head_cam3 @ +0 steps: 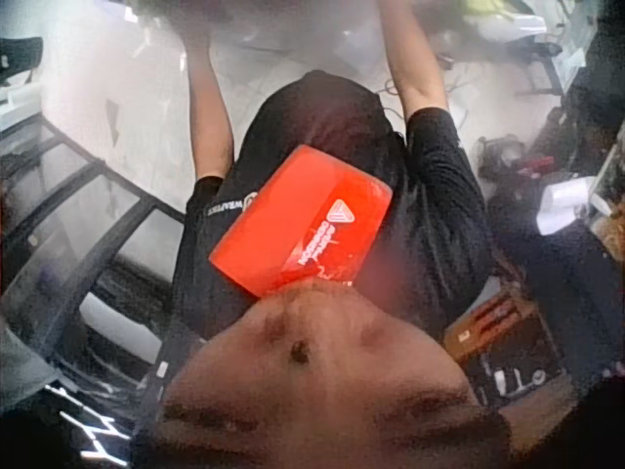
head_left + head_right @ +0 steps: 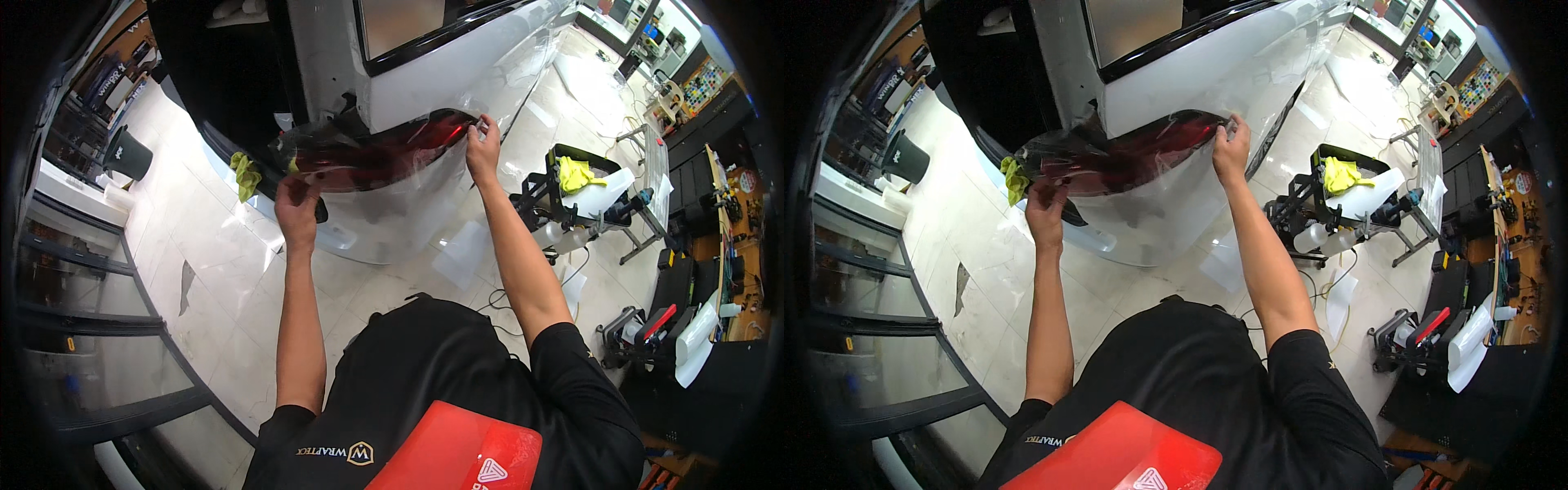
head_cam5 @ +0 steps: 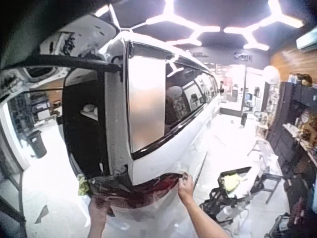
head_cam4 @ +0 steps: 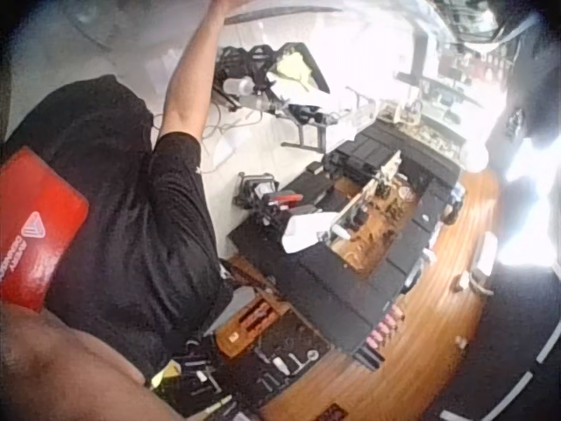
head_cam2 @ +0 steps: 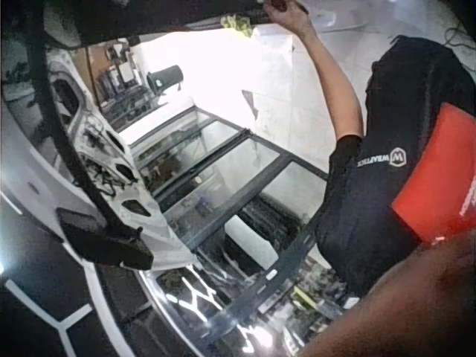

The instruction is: The person applies a transparent protective film to the rear bumper of a white car. They smooth the film with a squeegee, use a heat gun to conform it to the curves, wipe the surface with a cloth, and cut a new piece of film to cover the taillight area.

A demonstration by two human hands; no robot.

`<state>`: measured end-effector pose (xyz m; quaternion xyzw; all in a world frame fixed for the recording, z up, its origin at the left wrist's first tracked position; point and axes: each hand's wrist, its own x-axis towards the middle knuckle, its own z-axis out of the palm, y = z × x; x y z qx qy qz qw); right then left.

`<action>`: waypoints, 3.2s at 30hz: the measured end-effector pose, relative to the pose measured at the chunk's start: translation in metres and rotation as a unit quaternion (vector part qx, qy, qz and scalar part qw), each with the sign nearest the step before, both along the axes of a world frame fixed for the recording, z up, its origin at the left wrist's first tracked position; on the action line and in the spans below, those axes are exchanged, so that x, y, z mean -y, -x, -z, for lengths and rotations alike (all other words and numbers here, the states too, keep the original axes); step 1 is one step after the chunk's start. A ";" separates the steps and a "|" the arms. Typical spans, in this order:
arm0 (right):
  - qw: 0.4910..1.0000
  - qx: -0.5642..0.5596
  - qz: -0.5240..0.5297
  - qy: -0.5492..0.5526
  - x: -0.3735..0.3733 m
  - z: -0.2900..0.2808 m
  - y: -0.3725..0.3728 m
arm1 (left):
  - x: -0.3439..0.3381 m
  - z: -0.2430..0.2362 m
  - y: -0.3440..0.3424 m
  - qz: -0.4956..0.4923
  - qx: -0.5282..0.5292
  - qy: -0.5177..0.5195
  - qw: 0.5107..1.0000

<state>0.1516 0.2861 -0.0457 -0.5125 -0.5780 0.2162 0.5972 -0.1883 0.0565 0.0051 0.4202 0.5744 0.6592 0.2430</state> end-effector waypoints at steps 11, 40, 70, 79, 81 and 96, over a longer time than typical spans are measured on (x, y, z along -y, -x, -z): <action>1.000 -0.003 -0.007 0.007 -0.011 -0.002 -0.002 | -0.006 -0.030 0.017 0.008 -0.106 -0.035 0.994; 0.992 0.037 0.102 0.056 -0.004 -0.005 0.003 | -0.018 -0.030 0.034 0.055 -0.077 -0.021 0.995; 0.995 -0.065 0.051 0.051 0.019 -0.015 0.017 | -0.017 -0.018 0.031 0.026 -0.053 -0.022 0.998; 0.995 -0.061 0.049 0.055 0.015 -0.016 0.017 | -0.015 -0.010 0.032 0.032 -0.040 -0.031 0.998; 0.996 -0.056 0.047 0.059 0.015 -0.016 0.017 | -0.017 -0.011 0.031 0.029 -0.045 -0.024 0.998; 0.997 -0.040 0.043 0.050 0.008 -0.012 0.011 | -0.022 -0.008 0.035 0.060 -0.016 -0.038 0.997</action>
